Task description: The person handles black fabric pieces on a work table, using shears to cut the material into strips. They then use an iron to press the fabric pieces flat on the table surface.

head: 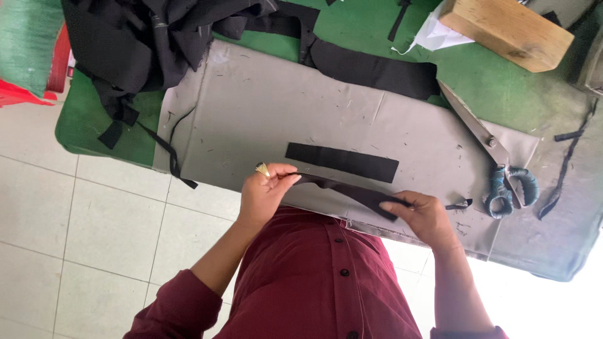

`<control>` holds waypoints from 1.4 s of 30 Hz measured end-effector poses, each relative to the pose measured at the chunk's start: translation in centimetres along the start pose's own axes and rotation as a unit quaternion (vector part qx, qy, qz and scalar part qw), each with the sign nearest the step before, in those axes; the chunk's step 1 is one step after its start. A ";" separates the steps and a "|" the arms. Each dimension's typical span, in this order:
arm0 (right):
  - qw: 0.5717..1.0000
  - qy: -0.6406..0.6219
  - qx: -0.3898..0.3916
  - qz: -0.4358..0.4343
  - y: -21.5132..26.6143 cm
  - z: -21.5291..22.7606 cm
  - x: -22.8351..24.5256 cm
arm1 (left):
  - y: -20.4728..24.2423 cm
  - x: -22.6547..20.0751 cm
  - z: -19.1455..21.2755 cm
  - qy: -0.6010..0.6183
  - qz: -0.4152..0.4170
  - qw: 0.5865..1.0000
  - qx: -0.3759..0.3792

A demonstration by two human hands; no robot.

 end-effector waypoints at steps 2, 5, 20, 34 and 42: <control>0.995 -0.095 -0.021 -0.005 -0.7 0.1 -1.3 | -0.5 0.0 0.0 0.021 0.004 1.000 -0.002; 0.969 -0.240 -0.057 0.019 -1.4 -0.4 -1.7 | -1.2 -0.3 -0.2 0.043 0.013 0.999 -0.001; 0.904 -0.377 -0.181 0.090 -10.7 5.5 -0.6 | -11.9 -6.5 0.8 0.020 0.013 1.000 0.003; 0.968 0.220 -0.118 0.031 -6.8 0.8 1.1 | -8.5 -2.5 0.6 -0.483 0.065 0.852 0.193; 0.960 -0.264 -0.075 0.061 -7.1 2.5 -0.7 | -8.7 -3.9 1.5 -0.035 0.090 0.985 0.141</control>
Point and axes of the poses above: each hand's wrist, its own y-axis away from the middle knuckle, its own z-axis out of the back of the hand, x = y × z, the point moved 2 cm from there along -y, towards the middle knuckle, and after that the axes turned 10 degrees about x, right-handed, at the moved point
